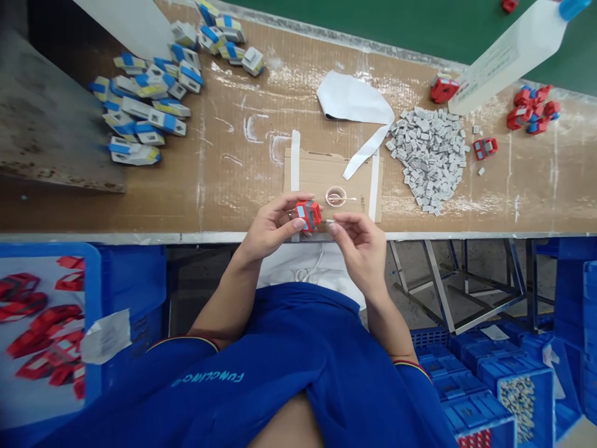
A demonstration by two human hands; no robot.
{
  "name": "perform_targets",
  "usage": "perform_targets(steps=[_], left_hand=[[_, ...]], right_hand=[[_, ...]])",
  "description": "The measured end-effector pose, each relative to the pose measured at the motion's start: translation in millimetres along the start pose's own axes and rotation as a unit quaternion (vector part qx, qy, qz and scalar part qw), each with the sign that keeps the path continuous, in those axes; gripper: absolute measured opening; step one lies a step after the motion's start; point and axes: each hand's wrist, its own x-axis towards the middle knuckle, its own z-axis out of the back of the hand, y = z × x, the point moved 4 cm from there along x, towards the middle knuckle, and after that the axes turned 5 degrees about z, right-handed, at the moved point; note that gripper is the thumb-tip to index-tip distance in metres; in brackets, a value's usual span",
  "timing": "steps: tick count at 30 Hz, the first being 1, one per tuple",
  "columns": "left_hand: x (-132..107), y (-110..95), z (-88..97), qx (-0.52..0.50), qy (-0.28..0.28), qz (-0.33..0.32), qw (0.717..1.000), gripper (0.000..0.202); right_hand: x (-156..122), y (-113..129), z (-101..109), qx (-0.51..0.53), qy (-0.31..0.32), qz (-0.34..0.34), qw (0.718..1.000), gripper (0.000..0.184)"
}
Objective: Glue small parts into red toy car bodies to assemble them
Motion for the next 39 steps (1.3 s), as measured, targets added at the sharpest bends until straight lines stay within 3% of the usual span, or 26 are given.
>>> perform_targets(steps=[5,21,29,39], left_hand=[[-1,-1,0.4,0.044,-0.017,-0.003,0.999,0.044],[-5,1,-1.7,0.049,-0.028,0.021,0.998,0.048],[-7,5,1.6,0.062,-0.048,0.024,0.997,0.051],[-11,10,3.1,0.079,-0.065,0.008,0.995,0.055]], right_hand=[[11,-15,-24,0.031,0.027,-0.037,0.998,0.032],[14,-19,-21,0.02,0.053,-0.06,0.997,0.025],[5,-20,-28,-0.05,0.018,-0.039,0.998,0.017],[-5,-20,-42,-0.12,-0.04,0.047,0.991,0.012]])
